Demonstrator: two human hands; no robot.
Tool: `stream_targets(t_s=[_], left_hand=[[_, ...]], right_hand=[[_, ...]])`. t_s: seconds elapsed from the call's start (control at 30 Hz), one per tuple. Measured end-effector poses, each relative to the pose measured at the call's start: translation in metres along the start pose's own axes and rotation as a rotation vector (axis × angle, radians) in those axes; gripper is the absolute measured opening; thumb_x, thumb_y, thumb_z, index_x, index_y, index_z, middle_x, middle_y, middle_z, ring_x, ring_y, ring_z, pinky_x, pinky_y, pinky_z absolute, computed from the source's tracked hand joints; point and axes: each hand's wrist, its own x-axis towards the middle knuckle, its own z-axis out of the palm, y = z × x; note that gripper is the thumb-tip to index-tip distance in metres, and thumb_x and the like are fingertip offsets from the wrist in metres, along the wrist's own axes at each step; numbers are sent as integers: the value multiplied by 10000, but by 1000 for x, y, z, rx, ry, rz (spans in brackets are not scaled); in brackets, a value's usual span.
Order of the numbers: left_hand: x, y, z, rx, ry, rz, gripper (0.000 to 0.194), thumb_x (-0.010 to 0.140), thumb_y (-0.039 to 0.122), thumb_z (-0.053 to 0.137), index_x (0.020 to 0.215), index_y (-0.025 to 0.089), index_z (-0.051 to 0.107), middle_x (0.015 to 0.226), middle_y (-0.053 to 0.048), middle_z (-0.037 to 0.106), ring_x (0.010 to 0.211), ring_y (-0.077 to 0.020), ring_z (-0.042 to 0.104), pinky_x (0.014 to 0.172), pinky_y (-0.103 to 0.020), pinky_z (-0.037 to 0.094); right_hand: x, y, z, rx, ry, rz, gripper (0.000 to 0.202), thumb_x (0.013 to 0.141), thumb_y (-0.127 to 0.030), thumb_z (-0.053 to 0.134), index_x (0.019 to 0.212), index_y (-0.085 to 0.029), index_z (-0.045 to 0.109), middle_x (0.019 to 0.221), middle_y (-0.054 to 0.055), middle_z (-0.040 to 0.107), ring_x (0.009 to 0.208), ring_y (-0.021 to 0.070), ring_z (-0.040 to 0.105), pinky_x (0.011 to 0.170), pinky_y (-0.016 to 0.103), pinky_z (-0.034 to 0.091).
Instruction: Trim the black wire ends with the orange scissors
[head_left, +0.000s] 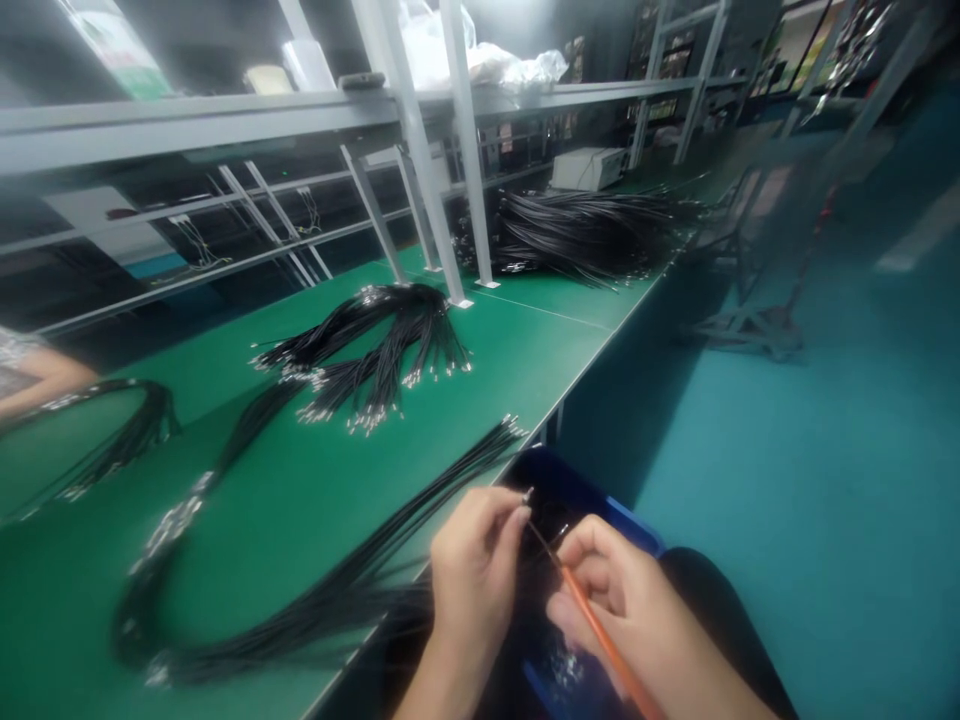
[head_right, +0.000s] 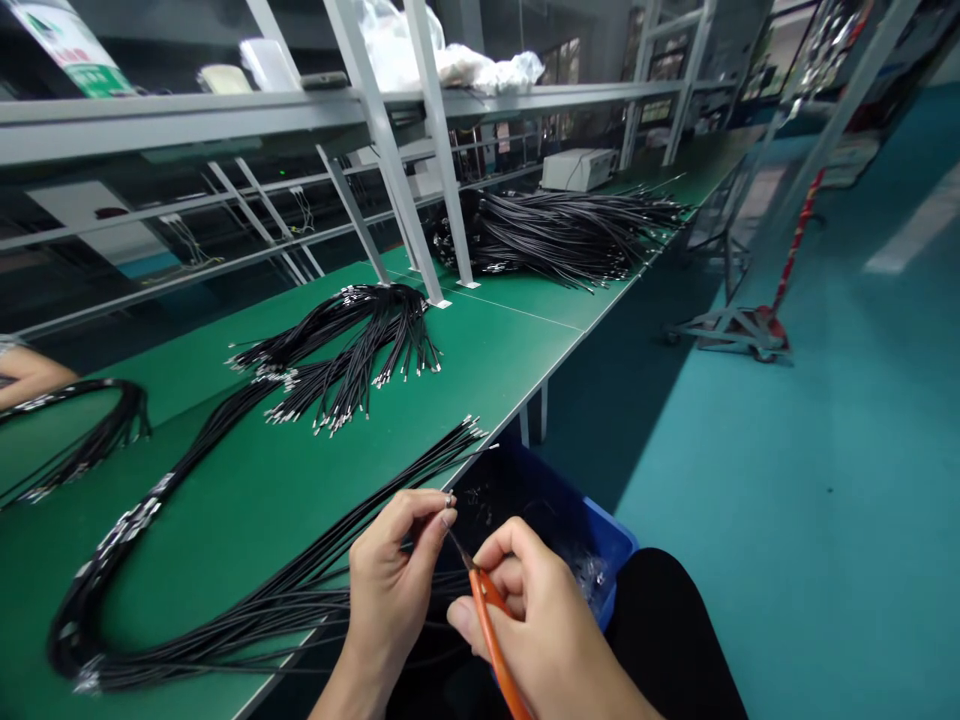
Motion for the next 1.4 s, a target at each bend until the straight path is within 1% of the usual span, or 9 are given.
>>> stream_targets(t_s=[0.1,0.3,0.47,0.53,0.6,0.73,0.97,1.27,1.4], left_hand=[[-1,1,-3,-18,-54,-43,74,842,159,577,827,195,641,769,3,652,691,-130,596,628,-220,444],[1,5,-12,-229,-163,-98,85,859,186,567,829,196,646,784,-4,651,740,-145,608,685,-237,456],[1,5,-16,-320,-177,-178,87,849,223,587,802,188,652,766,-9,647,730,-154,603,674,-245,459],[1,6,-16,-315,-162,-197,81,847,228,589,810,190,650,766,-6,647,728,-152,601,670,-242,459],[0,8,-15,-263,-128,-186,73,840,216,595,791,191,643,747,3,639,706,-141,590,659,-230,450],[-3,18,-10,-138,-107,-110,88,818,181,608,731,186,622,681,23,607,623,-111,546,598,-204,416],[-5,24,-8,-139,-160,-105,124,826,199,594,706,179,619,669,17,618,594,-110,546,570,-204,412],[-1,16,-18,-367,-225,-281,132,812,259,622,717,170,643,679,3,615,646,-135,543,607,-219,411],[2,10,-24,-497,-218,-347,133,799,276,642,741,158,657,693,-4,612,674,-138,540,642,-225,419]], right_hand=[[-1,0,-5,55,-23,-41,250,700,-119,653,784,-205,435,560,-86,547,460,49,468,424,146,336],[3,3,-17,238,-289,-59,278,759,-310,684,831,-190,444,599,-32,634,304,-1,352,328,132,231],[4,5,-15,311,-335,-76,276,749,-303,688,827,-187,451,605,-22,636,306,1,357,321,132,199],[2,3,-12,248,-261,-68,278,720,-242,702,817,-198,445,563,-60,591,319,8,350,325,132,216],[-1,2,-9,188,-41,-148,311,688,-181,718,834,-214,446,554,-91,538,387,35,419,376,137,313],[2,3,2,119,414,-514,327,727,-218,696,952,-248,461,795,-14,630,719,137,623,663,256,511],[16,-5,16,151,481,-585,296,738,-215,670,945,-260,464,790,-11,642,716,152,645,630,263,537],[2,-8,5,83,366,-443,316,733,-247,704,925,-260,453,831,14,658,770,180,637,681,297,516],[-3,-15,-14,120,-66,-245,281,702,-213,720,827,-222,468,757,12,689,589,116,584,550,230,462]])
